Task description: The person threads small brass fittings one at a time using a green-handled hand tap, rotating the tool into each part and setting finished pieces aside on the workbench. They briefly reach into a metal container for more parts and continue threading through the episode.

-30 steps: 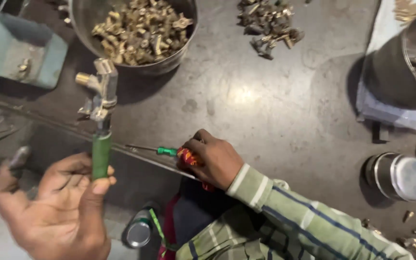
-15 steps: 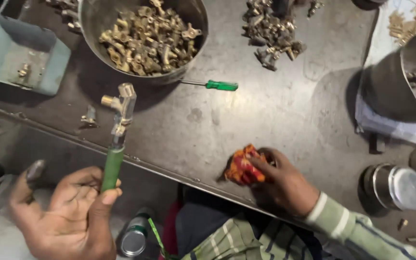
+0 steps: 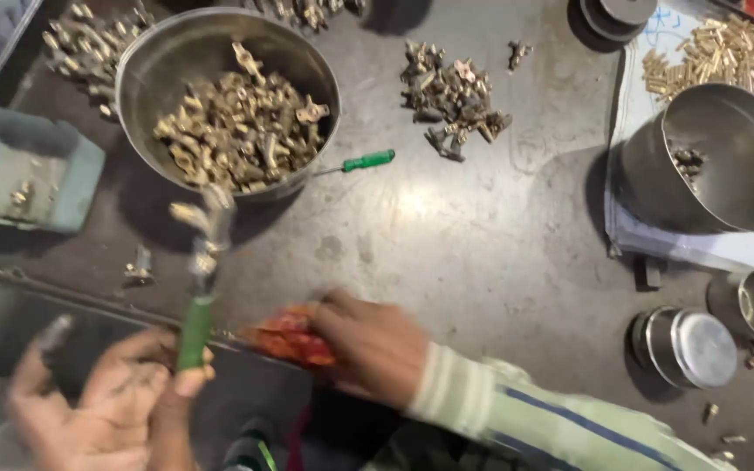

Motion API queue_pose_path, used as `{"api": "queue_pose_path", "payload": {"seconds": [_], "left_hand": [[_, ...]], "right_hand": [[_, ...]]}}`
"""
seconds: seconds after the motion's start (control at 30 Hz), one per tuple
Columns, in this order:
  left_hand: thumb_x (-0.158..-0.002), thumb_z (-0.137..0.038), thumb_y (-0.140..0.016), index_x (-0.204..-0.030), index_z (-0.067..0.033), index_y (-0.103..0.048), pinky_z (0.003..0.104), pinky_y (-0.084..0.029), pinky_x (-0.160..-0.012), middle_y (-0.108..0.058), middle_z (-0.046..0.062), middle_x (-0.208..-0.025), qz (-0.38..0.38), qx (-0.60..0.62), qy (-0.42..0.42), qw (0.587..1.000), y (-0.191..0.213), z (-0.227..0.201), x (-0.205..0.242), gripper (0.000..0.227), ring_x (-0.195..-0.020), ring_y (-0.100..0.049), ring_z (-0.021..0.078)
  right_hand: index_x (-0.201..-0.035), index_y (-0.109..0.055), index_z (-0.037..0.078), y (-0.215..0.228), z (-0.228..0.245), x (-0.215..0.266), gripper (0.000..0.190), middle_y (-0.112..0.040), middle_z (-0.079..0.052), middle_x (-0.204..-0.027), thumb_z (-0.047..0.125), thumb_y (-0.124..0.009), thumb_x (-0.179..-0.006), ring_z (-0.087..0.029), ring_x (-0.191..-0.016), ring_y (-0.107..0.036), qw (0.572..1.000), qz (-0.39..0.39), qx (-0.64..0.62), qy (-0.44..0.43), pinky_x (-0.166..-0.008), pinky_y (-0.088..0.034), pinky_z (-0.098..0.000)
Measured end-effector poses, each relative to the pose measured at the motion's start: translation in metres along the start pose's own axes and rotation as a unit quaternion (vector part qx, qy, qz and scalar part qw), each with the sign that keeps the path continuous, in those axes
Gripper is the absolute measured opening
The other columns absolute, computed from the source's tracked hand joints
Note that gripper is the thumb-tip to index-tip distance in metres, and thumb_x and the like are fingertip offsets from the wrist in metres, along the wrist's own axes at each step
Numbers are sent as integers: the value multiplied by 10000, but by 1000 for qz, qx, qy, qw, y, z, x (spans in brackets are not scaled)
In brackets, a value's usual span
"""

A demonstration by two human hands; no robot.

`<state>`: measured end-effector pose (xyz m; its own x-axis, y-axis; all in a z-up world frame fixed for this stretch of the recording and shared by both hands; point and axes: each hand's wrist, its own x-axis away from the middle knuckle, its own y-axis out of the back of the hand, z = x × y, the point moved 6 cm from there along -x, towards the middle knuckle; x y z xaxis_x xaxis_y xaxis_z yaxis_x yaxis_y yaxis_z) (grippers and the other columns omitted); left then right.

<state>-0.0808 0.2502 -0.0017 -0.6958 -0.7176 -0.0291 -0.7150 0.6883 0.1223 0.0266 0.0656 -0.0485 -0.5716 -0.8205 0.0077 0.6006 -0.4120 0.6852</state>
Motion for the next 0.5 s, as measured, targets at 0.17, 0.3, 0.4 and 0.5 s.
{"api": "queue_pose_path", "payload": {"seconds": [0.17,0.3,0.4,0.5], "left_hand": [[-879,118,-674,-1519,-92,-204,355,-611,-812,-657,285,-1014,25,-41,10,999,13,40,7,821,-809,-720,256],[-877,119,-665,-1552,-98,-195,360,-601,-859,-670,294,-1057,42,-10,4,999,2,38,5,851,-884,-728,258],[-866,140,-656,-1567,-91,-196,377,-596,-905,-659,308,-1087,37,17,19,999,0,28,6,870,-964,-718,275],[-855,144,-646,-1566,-91,-197,387,-596,-913,-645,313,-1079,23,33,7,999,-11,8,-8,873,-979,-711,287]], "right_hand": [[-1445,-563,176,65,-104,154,777,-630,-135,-1243,164,-769,-695,-383,-826,-721,964,8,142,-223,-739,-593,-453],[-1400,-572,140,53,-138,195,720,-574,-161,-1344,196,-827,-729,-398,-988,-703,943,81,79,-313,-826,-590,-419],[-1304,-642,77,1,-103,143,620,-626,-200,-1304,168,-830,-720,-398,-1046,-706,980,58,-17,-190,-865,-588,-410],[-1302,-672,124,-42,-62,37,518,-659,-187,-1218,111,-765,-793,-400,-996,-702,996,0,-70,-54,-842,-587,-440]]}}
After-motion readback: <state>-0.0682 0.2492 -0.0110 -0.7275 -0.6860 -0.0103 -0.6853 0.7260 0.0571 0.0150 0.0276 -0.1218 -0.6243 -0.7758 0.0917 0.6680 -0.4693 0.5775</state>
